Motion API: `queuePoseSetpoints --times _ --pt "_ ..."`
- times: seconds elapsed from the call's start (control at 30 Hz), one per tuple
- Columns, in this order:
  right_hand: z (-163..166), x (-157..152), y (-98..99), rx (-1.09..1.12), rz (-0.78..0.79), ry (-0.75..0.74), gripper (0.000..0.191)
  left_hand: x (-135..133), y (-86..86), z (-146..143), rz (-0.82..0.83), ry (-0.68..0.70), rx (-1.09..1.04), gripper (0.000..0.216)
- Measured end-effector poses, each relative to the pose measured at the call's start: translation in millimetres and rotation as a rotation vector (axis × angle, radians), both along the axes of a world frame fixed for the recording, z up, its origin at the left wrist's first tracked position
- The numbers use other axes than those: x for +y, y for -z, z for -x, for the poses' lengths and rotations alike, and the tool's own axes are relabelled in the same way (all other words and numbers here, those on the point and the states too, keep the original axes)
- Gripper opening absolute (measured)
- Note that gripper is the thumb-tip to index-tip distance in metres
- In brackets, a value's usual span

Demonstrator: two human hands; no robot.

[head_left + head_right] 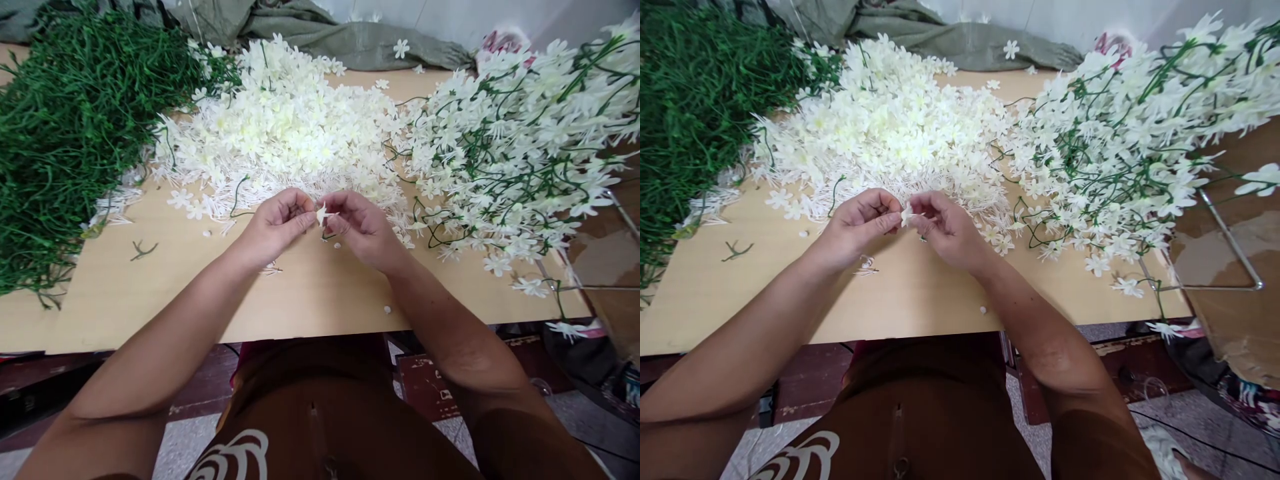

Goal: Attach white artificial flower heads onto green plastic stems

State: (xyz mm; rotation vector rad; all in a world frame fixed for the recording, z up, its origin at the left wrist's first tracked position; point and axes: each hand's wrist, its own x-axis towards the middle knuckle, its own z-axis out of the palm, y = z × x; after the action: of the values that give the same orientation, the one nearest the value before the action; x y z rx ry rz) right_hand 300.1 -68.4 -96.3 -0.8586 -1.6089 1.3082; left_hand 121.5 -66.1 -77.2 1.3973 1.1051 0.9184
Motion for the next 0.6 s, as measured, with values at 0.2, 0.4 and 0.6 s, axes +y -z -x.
queuePoseSetpoints --times 0.2,0.4,0.6 --pt "2.3 0.3 -1.9 0.024 0.005 0.037 0.036 -0.2 -5.2 -3.2 0.081 0.048 -0.09 0.014" --pt "6.2 -3.4 -4.9 0.09 0.121 -0.03 0.041 -1.5 -6.6 -3.4 0.115 0.032 -0.11 0.013" --pt "13.6 -4.1 1.3 0.052 0.05 0.038 0.045 0.2 2.3 -1.6 0.126 0.085 -0.07 0.015"
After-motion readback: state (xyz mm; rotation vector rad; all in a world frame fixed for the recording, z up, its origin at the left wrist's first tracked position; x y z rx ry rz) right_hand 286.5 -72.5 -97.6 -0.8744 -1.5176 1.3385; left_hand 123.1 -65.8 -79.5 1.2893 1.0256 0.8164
